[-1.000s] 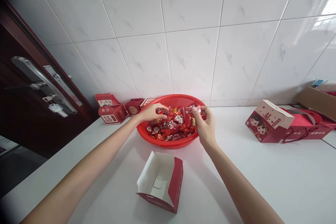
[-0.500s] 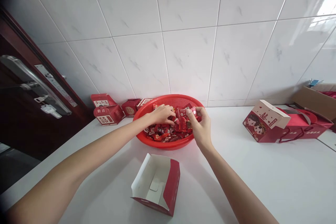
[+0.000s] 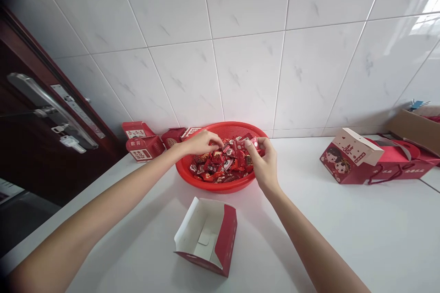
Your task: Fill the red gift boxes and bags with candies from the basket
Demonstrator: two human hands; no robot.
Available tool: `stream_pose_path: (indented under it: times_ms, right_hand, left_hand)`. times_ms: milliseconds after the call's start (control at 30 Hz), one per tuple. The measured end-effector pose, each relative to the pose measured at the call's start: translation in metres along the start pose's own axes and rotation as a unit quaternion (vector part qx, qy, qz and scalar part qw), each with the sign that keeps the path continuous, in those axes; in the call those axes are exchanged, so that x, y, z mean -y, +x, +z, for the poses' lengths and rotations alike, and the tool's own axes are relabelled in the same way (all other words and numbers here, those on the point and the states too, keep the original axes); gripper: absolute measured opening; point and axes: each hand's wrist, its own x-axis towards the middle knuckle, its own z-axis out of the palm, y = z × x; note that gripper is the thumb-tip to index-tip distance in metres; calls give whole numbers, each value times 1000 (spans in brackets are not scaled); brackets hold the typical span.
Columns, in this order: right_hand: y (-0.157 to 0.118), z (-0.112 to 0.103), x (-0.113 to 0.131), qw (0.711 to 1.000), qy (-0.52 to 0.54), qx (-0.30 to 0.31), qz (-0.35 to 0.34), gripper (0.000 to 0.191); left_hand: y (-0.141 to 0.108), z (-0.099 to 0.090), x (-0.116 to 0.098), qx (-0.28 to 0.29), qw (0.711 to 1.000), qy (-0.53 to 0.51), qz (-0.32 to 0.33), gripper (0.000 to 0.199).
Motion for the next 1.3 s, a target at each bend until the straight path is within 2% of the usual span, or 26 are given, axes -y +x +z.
stream_pose_path:
  times_ms: [133,233,367,500,700,833,933,1067,1100,1200,1300]
  right_hand:
    - [-1,0,1,1000,-3,2,-8,43]
    - [-1,-1,1,1000,-13,-1,-11,42]
    - [-1,-1,-1,1000,-4,1,-11,44]
    - [-1,-2,-2,1000,-8,-4,-13,44]
    - [-2,-1,-2,1000,0,-4,-10,43]
    - [-6,0,-5,999,-3,-27,-42,39]
    - [-9,1,-7,996,-21,-39,-81,34]
    - [-10,2,-8,995,-42,-30,-88,32]
    - [-10,2,-8,995,-44,-29,-88,32]
    - [-9,1,-8,994,-48,-29,-88,33]
    - [-9,1,-7,994,-49,-29,-88,33]
  left_hand:
    - [-9,10,-3,101,995,-16,20,32]
    - [-7,22,-9,119,992,14,27,41]
    - [0,31,-13,98,993,59,14,50]
    - [-1,33,-11,84,994,71,9,44]
    - [-3,35,-13,81,994,76,13,46]
    - [-1,35,-14,64,995,80,-3,38]
    - [1,37,-12,37,995,87,-28,34]
    - [1,37,-8,-23,994,92,-63,17]
    - [0,37,-7,-35,993,90,-67,18]
    - [1,35,-9,-49,995,74,-48,27]
    - [2,34,-16,-21,999,47,9,26]
